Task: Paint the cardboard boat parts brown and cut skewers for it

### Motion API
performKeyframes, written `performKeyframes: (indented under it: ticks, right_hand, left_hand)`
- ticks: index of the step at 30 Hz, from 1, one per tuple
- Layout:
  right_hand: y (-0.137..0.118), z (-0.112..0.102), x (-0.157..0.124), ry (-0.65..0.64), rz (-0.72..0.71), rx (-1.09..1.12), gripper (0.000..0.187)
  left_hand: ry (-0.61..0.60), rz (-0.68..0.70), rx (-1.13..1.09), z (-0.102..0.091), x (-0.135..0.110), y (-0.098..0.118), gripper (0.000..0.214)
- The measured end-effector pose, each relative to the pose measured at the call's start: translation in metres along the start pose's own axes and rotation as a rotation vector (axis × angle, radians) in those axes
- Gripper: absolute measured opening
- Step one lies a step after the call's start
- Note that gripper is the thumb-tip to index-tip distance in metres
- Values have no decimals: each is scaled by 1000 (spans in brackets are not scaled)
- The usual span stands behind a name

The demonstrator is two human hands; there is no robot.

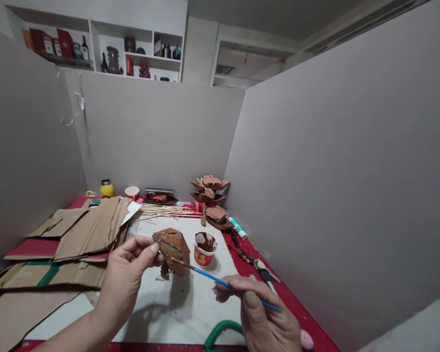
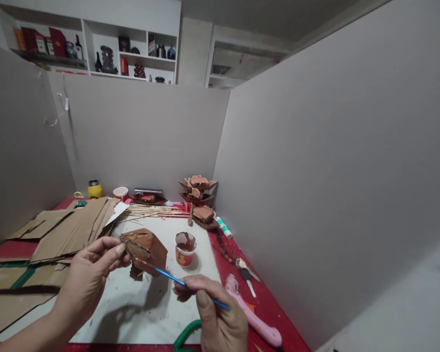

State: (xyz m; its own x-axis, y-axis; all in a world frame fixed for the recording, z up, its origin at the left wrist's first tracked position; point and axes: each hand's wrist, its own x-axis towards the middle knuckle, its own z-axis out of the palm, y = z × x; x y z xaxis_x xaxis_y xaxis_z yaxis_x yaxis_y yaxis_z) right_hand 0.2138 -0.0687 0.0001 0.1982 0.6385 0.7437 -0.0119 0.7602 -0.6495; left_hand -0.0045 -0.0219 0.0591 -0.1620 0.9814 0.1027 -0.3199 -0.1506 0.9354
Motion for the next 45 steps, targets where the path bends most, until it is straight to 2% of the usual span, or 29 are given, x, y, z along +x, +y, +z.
performKeyframes:
  ticks: [3, 8, 18, 26, 32, 36, 45]
  right_hand:
    - [2, 3, 1, 11, 6, -45, 17]
    - [7, 3, 2, 112, 60, -73, 15]
    - [11, 15, 13, 203, 138, -5, 20]
    - [3, 0, 15, 285, 157, -104, 27]
    - [-4, 13, 21, 184, 99, -58, 21]
    - [-1, 20, 23, 163, 65, -32, 17]
    - [-8, 7, 19, 169, 44, -79, 16]
  left_hand:
    - [-24, 8, 51, 1, -3, -2, 29]
    - [-65, 7, 130, 2, -7, -3, 21]
    - [-119, -4, 106, -1, -11, -5, 20]
    - [-90, 22, 69, -3, -10, 4, 22]
    - [-105, -2, 46, -1, -10, 2, 21]
    - [-125, 14, 53, -3, -11, 2, 21]
    - [-107, 43, 61, -4, -9, 7, 20]
